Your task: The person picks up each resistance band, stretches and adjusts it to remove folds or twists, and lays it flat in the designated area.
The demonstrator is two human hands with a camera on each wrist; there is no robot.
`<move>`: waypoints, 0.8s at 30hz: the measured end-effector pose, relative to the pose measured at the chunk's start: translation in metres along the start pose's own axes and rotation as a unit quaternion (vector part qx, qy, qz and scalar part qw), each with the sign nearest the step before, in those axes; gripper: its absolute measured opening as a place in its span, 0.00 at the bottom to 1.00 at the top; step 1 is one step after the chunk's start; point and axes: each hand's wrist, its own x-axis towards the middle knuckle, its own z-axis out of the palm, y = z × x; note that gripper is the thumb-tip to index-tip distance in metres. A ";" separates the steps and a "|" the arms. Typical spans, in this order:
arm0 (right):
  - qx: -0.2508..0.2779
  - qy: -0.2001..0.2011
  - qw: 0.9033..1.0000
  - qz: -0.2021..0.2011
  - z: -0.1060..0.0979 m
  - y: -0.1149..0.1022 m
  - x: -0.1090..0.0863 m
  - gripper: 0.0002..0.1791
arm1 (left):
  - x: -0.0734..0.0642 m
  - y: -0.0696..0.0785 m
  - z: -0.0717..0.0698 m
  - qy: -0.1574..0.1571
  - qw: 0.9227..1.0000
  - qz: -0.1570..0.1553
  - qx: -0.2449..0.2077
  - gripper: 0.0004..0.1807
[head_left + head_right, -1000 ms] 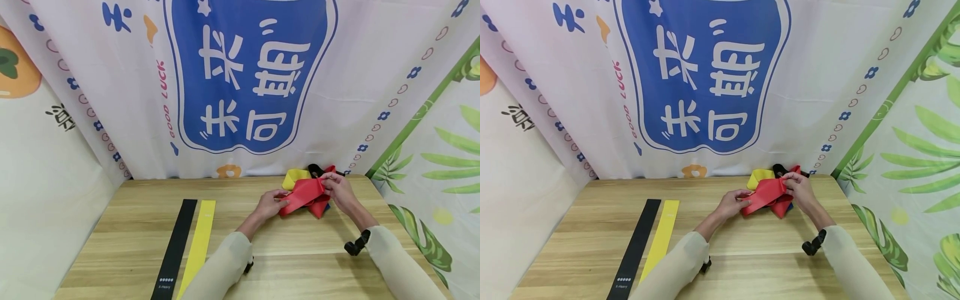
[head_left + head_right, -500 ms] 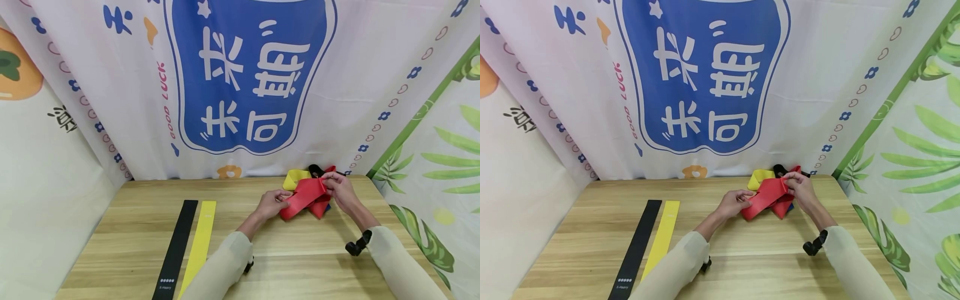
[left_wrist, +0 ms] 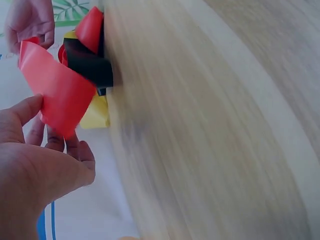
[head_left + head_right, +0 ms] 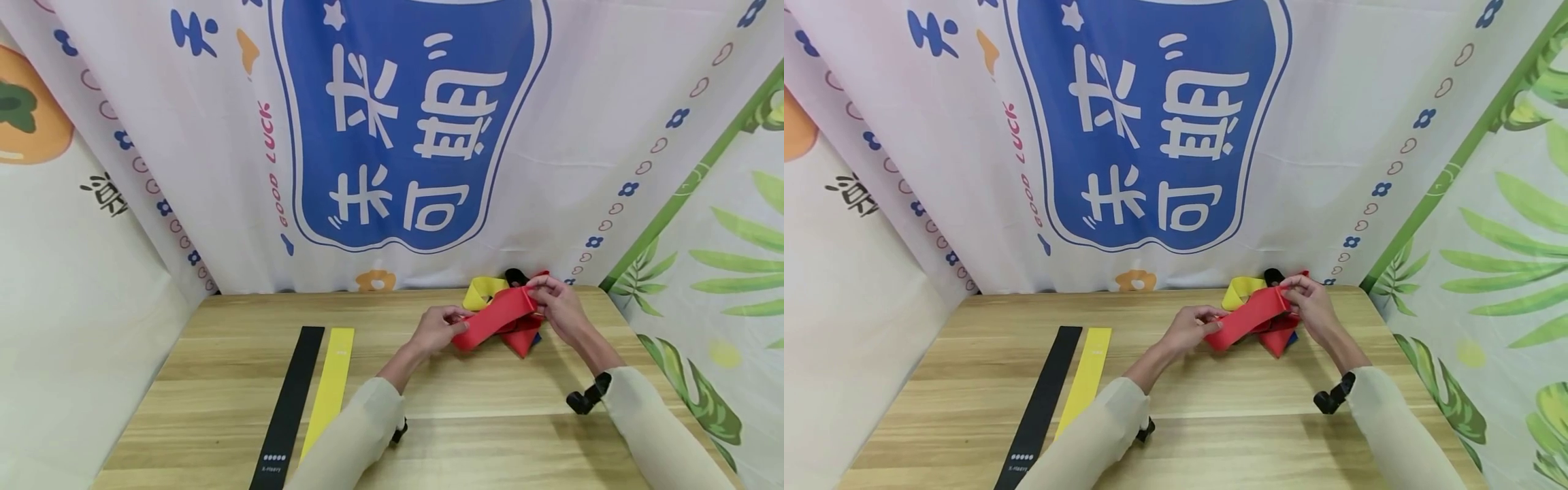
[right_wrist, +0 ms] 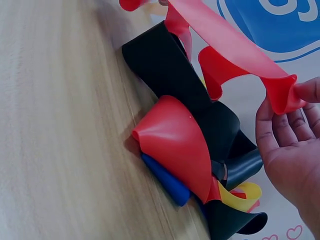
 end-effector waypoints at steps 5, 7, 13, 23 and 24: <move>-0.016 0.000 1.000 -0.007 0.001 -0.003 0.000 0.09 | -0.003 0.001 -0.007 -0.002 1.000 0.013 -0.002 0.10; -0.020 -0.003 1.000 -0.016 0.001 -0.004 0.001 0.10 | -0.004 0.001 -0.010 -0.004 1.000 0.022 -0.002 0.10; -0.041 -0.010 0.998 -0.038 0.005 -0.009 0.002 0.11 | -0.007 0.003 -0.016 -0.004 0.999 0.037 -0.001 0.10; -0.064 -0.015 0.997 -0.030 0.014 -0.021 0.000 0.09 | -0.013 0.002 -0.028 -0.026 0.999 0.004 -0.020 0.09; -0.068 -0.012 0.997 -0.029 0.014 -0.022 0.000 0.09 | -0.014 0.001 -0.028 -0.032 0.999 -0.002 -0.023 0.09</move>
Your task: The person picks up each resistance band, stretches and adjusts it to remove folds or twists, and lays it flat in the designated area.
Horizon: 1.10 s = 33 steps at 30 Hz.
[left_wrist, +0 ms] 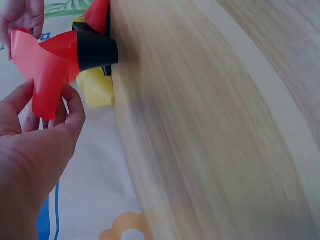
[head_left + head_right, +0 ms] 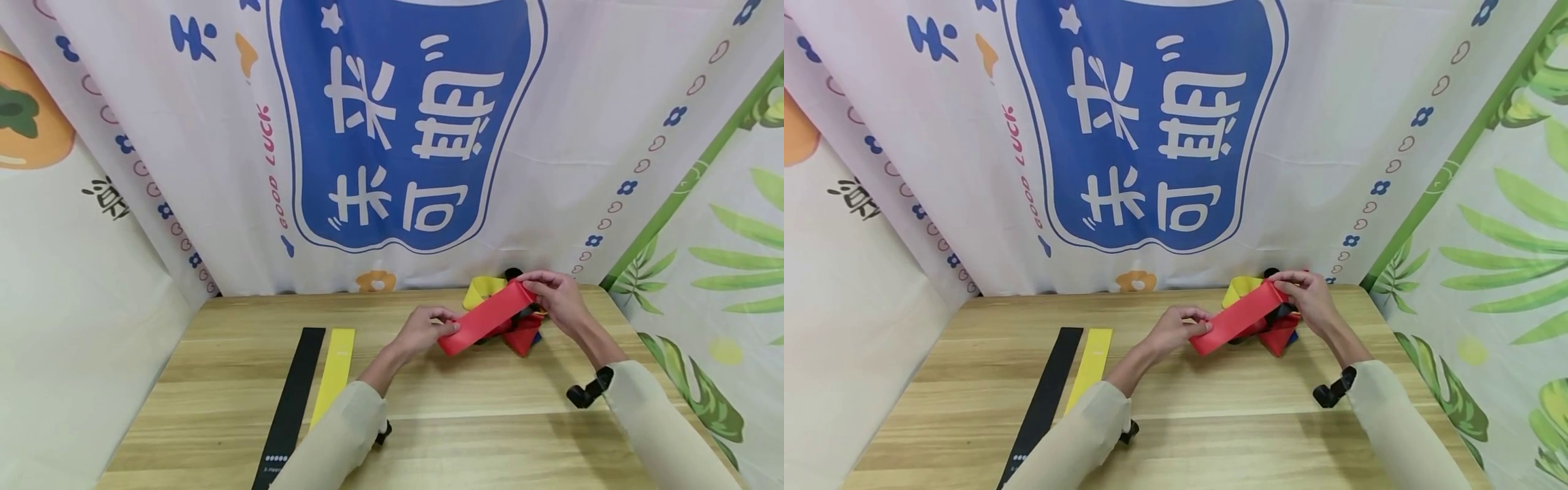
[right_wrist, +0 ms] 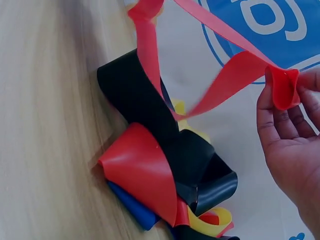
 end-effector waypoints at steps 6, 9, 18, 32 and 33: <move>-0.064 0.019 0.998 0.003 0.006 -0.007 0.001 0.13 | -0.002 -0.003 -0.005 -0.044 0.999 -0.017 -0.018 0.11; -0.089 0.021 0.996 0.004 0.009 -0.010 0.001 0.16 | -0.004 -0.003 -0.008 -0.066 0.997 -0.025 -0.029 0.12; 0.007 -0.015 1.000 -0.014 0.015 -0.020 0.002 0.12 | -0.010 -0.006 -0.015 -0.113 0.993 -0.042 -0.016 0.22; 0.097 -0.044 0.993 -0.059 0.010 -0.025 0.000 0.14 | -0.014 -0.011 -0.033 -0.141 0.990 -0.014 -0.011 0.27; 0.107 -0.049 0.991 -0.063 0.010 -0.024 -0.001 0.14 | -0.014 -0.012 -0.034 -0.138 0.990 -0.013 -0.012 0.27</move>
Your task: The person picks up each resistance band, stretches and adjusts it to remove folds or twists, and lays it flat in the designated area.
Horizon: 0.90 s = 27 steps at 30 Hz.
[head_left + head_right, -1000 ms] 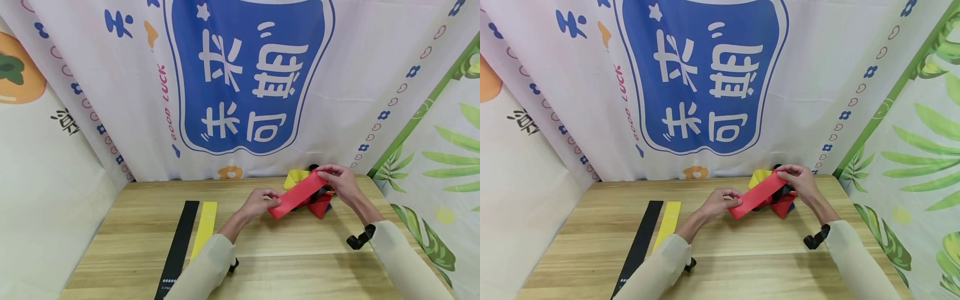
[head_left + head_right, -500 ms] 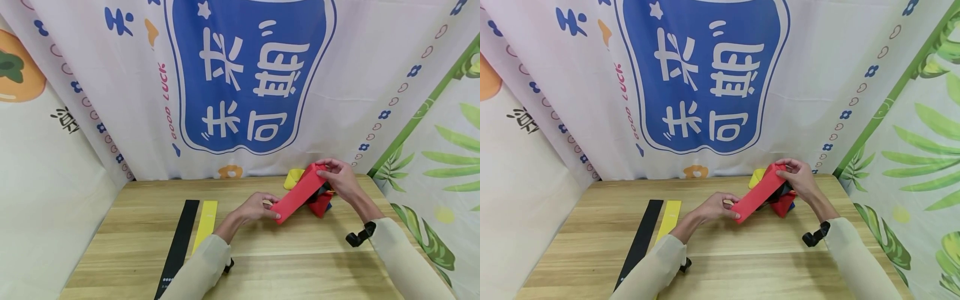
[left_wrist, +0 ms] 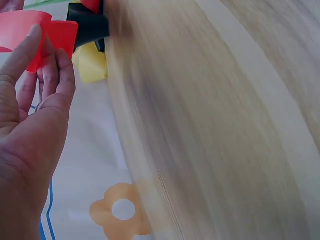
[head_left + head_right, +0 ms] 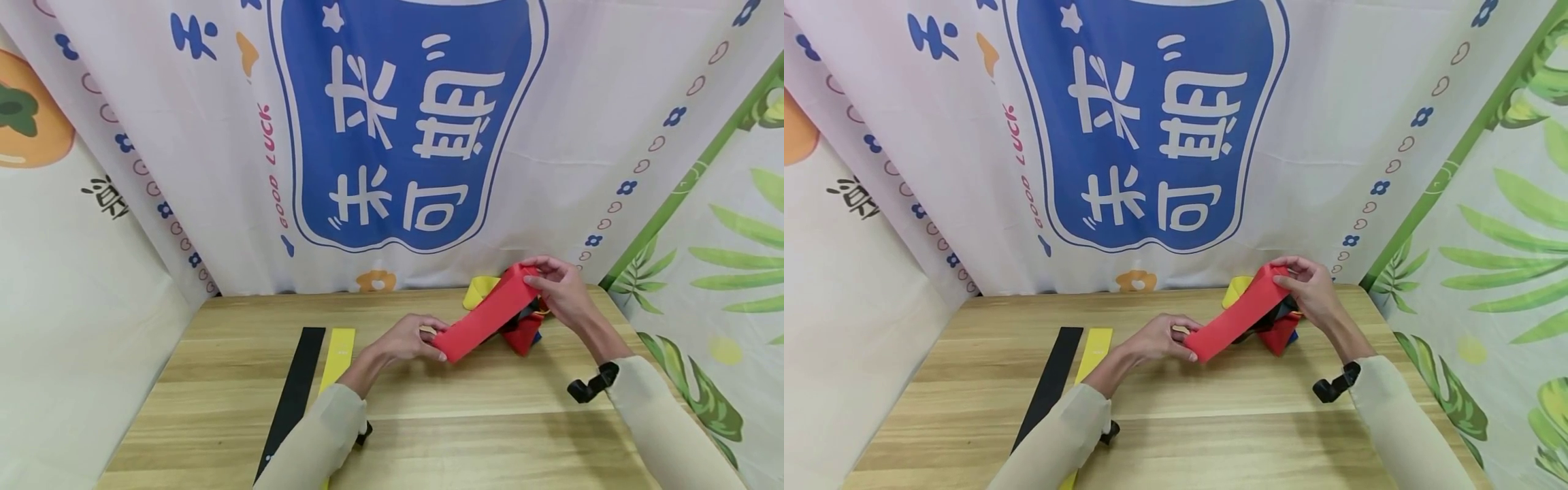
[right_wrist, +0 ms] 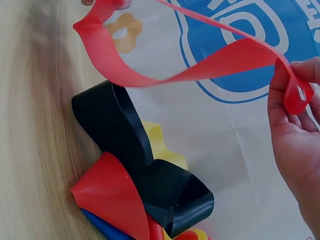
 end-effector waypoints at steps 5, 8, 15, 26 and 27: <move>0.017 -0.017 1.000 -0.017 -0.004 -0.001 -0.003 0.16 | 0.000 -0.002 -0.003 0.021 1.000 0.005 -0.014 0.23; 0.019 -0.024 0.999 -0.022 -0.006 -0.002 -0.004 0.17 | 0.000 -0.004 -0.004 0.049 0.999 0.010 -0.009 0.18; 0.034 -0.024 0.999 -0.028 -0.009 -0.003 -0.003 0.17 | -0.001 -0.007 -0.007 0.106 0.993 0.041 0.037 0.10; 0.025 -0.018 0.999 -0.032 -0.013 -0.003 -0.005 0.17 | -0.003 -0.006 -0.011 0.108 0.990 0.079 0.050 0.07; 0.024 -0.018 0.999 -0.033 -0.013 -0.003 -0.005 0.17 | -0.003 -0.006 -0.011 0.105 0.990 0.079 0.047 0.06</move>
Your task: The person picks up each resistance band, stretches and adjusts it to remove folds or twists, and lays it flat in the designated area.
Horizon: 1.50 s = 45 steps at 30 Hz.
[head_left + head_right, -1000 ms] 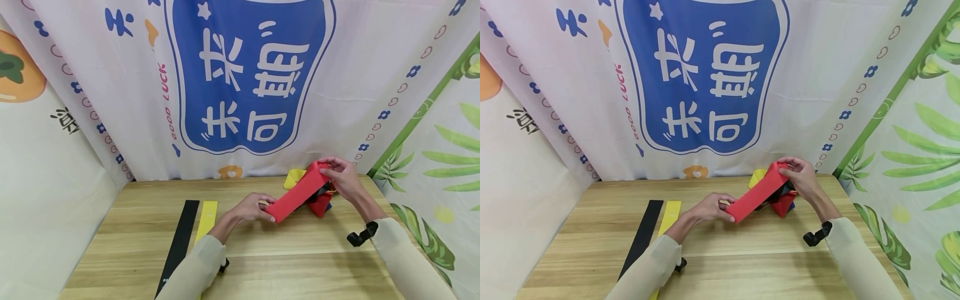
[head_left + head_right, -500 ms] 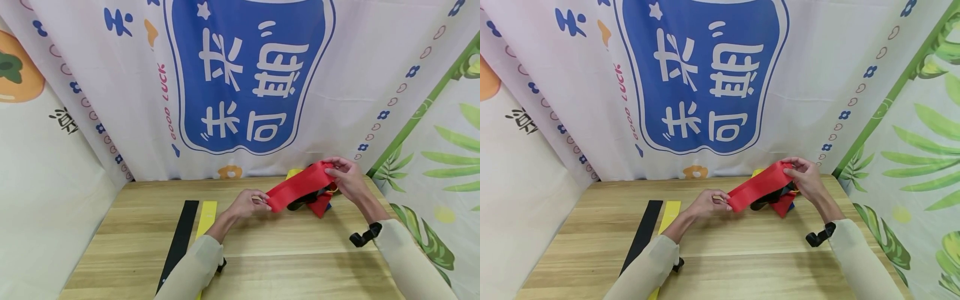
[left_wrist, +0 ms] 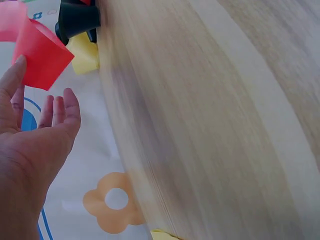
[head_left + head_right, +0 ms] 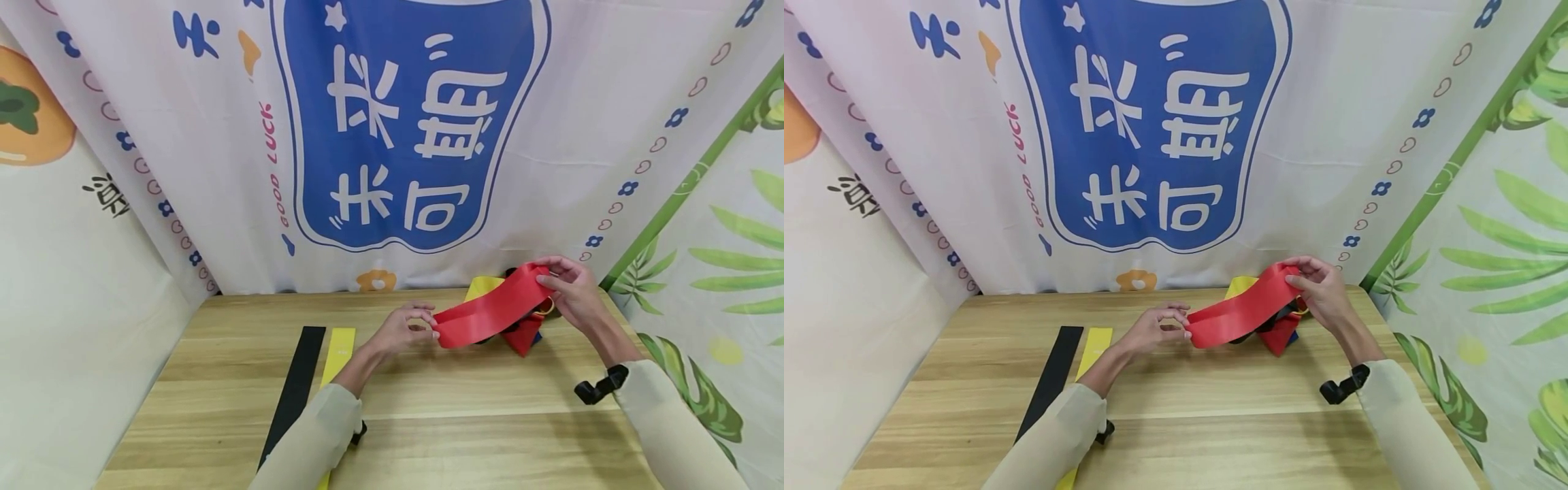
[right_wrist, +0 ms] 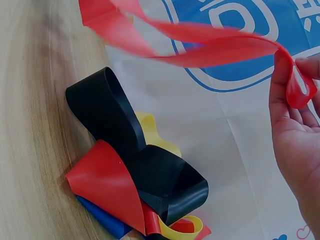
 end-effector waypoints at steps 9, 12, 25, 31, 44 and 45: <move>0.009 -0.015 1.000 -0.004 -0.005 0.000 -0.002 0.17 | -0.003 -0.003 -0.001 -0.029 0.999 -0.028 -0.010 0.04; 0.011 -0.020 1.000 -0.006 -0.008 0.001 -0.002 0.17 | -0.003 -0.002 -0.001 -0.043 0.999 -0.033 -0.005 0.05; 0.021 -0.035 0.999 -0.005 -0.017 0.008 -0.002 0.17 | -0.013 -0.002 -0.004 -0.036 0.998 -0.056 -0.006 0.07; -0.026 -0.021 0.999 0.011 -0.014 0.012 -0.001 0.18 | -0.019 -0.004 -0.006 -0.021 0.999 -0.045 -0.018 0.08; -0.150 0.046 0.986 0.065 -0.005 0.021 -0.002 0.26 | -0.037 0.001 -0.016 0.007 0.999 -0.044 -0.023 0.12; -0.163 0.048 0.983 0.066 -0.005 0.022 -0.001 0.26 | -0.039 0.001 -0.017 0.009 0.999 -0.043 -0.017 0.13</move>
